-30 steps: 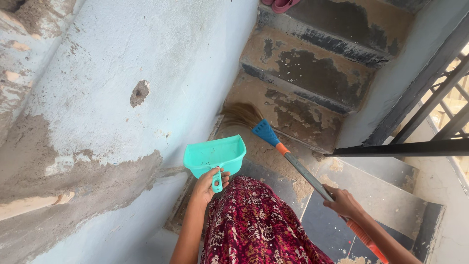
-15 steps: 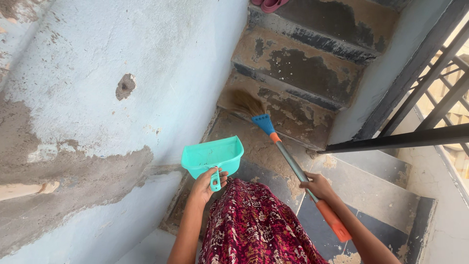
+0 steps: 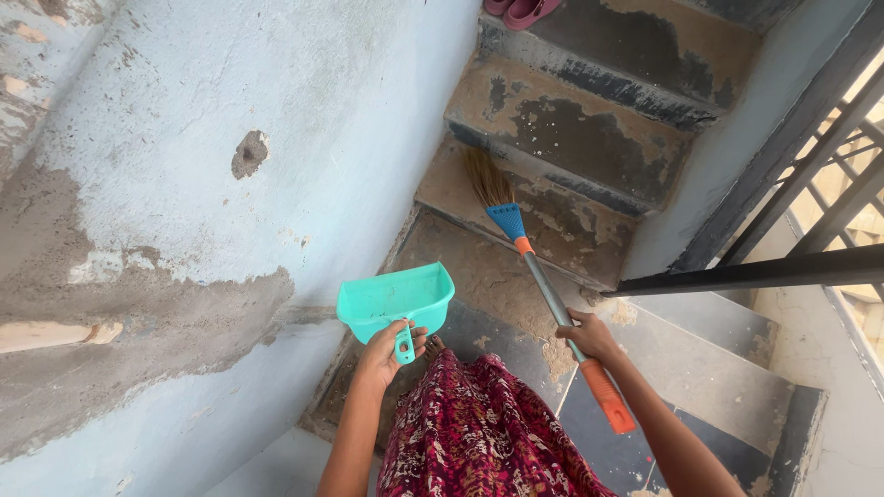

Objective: The person sweeps debris from outdoor concrete stairs into a dustpan using a long-handled broom. The person moves sandals aside by hand, sweeps each step individually, and gathers the dirt into a teal dustpan before carrying it down to the lower landing.

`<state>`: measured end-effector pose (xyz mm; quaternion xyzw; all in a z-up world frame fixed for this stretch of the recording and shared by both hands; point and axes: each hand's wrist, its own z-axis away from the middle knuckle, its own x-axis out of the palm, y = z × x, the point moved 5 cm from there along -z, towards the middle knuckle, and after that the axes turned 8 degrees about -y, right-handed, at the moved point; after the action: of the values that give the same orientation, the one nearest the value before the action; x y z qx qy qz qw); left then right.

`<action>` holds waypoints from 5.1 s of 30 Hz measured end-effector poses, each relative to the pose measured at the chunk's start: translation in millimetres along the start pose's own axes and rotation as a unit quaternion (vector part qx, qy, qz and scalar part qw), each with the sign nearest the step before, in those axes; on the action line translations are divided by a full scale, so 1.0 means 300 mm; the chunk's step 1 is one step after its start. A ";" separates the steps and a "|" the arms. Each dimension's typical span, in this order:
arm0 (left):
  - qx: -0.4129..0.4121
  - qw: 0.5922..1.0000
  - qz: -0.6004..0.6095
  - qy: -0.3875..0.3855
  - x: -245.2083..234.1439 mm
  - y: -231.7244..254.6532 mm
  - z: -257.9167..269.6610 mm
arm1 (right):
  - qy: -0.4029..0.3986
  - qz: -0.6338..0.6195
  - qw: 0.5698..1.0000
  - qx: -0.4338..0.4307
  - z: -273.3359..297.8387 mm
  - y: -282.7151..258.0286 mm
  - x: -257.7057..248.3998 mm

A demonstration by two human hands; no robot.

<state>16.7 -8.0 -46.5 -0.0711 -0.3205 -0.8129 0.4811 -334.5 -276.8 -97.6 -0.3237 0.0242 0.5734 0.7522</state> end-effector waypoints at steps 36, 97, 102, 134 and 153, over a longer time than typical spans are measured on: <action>-0.035 0.998 -0.007 -0.048 0.114 -0.178 0.012 | -0.207 -0.629 0.726 0.183 0.482 0.434 0.197; 0.241 0.819 0.487 0.185 0.488 -0.709 0.217 | -0.315 0.186 0.930 0.016 -0.453 -0.307 -0.483; 0.225 0.810 0.491 0.228 0.536 -0.762 0.225 | -0.385 -0.019 0.921 0.052 -0.488 -0.300 -0.337; 0.223 0.824 0.473 0.219 0.472 -0.793 0.354 | -0.231 0.402 0.882 -0.086 -0.351 -0.217 -0.327; 0.222 0.823 0.469 0.230 0.418 -0.799 0.450 | -0.176 0.509 0.818 -0.201 -0.292 -0.258 -0.318</action>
<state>-273.8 58.7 4.0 0.0853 -0.3000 -0.3888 0.8669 -269.7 -412.9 -92.4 -0.3031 -0.0637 0.9138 0.2629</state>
